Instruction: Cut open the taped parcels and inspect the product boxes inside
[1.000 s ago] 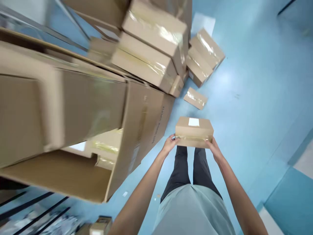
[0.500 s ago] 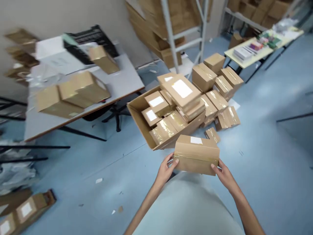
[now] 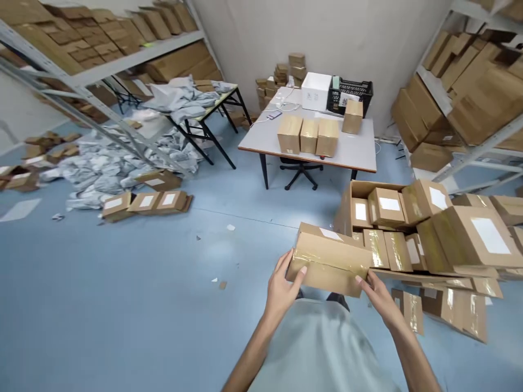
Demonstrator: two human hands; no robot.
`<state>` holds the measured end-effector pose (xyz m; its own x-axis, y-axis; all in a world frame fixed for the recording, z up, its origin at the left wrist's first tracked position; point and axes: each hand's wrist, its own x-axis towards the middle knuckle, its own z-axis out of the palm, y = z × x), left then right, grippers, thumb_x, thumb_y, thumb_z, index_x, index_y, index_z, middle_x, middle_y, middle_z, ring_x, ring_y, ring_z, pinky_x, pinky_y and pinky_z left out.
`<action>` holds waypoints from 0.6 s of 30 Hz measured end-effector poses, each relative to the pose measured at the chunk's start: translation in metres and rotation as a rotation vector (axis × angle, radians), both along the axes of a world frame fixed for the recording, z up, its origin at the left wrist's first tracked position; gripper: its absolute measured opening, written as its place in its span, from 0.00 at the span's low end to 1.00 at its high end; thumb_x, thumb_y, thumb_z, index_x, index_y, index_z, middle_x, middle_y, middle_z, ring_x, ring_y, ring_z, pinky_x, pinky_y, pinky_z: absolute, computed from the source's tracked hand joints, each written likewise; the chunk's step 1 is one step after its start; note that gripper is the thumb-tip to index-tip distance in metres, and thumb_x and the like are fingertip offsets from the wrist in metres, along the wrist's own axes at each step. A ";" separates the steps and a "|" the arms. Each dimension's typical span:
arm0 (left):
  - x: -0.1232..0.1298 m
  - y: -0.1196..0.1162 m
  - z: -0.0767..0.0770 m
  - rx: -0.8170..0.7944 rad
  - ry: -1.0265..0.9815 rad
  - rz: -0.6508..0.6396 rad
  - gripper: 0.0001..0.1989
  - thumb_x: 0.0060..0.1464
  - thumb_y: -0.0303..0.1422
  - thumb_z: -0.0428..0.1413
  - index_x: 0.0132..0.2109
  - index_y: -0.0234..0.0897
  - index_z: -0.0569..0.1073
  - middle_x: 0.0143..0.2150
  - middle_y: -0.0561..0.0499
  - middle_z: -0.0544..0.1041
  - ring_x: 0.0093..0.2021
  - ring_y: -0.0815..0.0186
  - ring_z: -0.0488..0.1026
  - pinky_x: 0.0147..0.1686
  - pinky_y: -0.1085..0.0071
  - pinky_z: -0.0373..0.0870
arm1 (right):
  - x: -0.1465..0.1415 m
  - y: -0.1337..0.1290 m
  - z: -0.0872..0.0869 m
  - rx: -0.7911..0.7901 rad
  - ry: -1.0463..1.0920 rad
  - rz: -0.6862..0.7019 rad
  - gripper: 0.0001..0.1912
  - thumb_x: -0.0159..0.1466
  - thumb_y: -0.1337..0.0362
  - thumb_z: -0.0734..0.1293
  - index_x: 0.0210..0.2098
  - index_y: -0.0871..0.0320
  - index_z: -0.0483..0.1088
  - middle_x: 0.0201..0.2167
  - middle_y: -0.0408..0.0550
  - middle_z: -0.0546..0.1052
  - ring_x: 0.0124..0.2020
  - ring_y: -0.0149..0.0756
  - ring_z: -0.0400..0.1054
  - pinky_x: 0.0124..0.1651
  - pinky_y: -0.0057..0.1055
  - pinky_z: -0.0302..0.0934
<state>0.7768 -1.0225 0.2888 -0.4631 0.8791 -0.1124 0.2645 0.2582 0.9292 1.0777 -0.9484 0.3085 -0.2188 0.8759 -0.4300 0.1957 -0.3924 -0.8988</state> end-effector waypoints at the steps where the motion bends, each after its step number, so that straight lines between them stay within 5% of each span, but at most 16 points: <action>1: -0.020 0.006 0.002 -0.004 0.010 0.015 0.35 0.68 0.53 0.62 0.75 0.45 0.76 0.76 0.40 0.76 0.79 0.46 0.73 0.79 0.51 0.70 | -0.022 0.006 0.002 -0.010 0.005 0.020 0.46 0.58 0.24 0.78 0.64 0.46 0.83 0.70 0.59 0.82 0.77 0.67 0.71 0.82 0.65 0.59; 4: -0.071 0.039 0.010 -0.007 0.049 0.038 0.35 0.68 0.53 0.62 0.75 0.46 0.75 0.77 0.41 0.76 0.79 0.45 0.72 0.79 0.50 0.70 | -0.074 0.026 0.006 -0.047 0.030 0.060 0.45 0.59 0.24 0.78 0.62 0.48 0.84 0.70 0.59 0.82 0.77 0.66 0.70 0.82 0.63 0.59; 9: -0.128 0.126 0.017 -0.019 0.128 -0.017 0.36 0.68 0.54 0.63 0.77 0.46 0.74 0.78 0.39 0.75 0.80 0.42 0.69 0.81 0.44 0.67 | -0.136 0.088 0.002 -0.110 0.104 0.095 0.43 0.60 0.25 0.78 0.59 0.50 0.85 0.69 0.61 0.83 0.75 0.67 0.73 0.81 0.65 0.61; 18: -0.236 0.311 0.024 -0.101 0.180 -0.013 0.33 0.69 0.50 0.58 0.73 0.40 0.77 0.75 0.38 0.79 0.77 0.43 0.74 0.78 0.45 0.69 | -0.234 0.278 -0.015 -0.124 0.197 0.080 0.45 0.56 0.23 0.81 0.55 0.53 0.84 0.67 0.65 0.83 0.74 0.66 0.75 0.81 0.63 0.60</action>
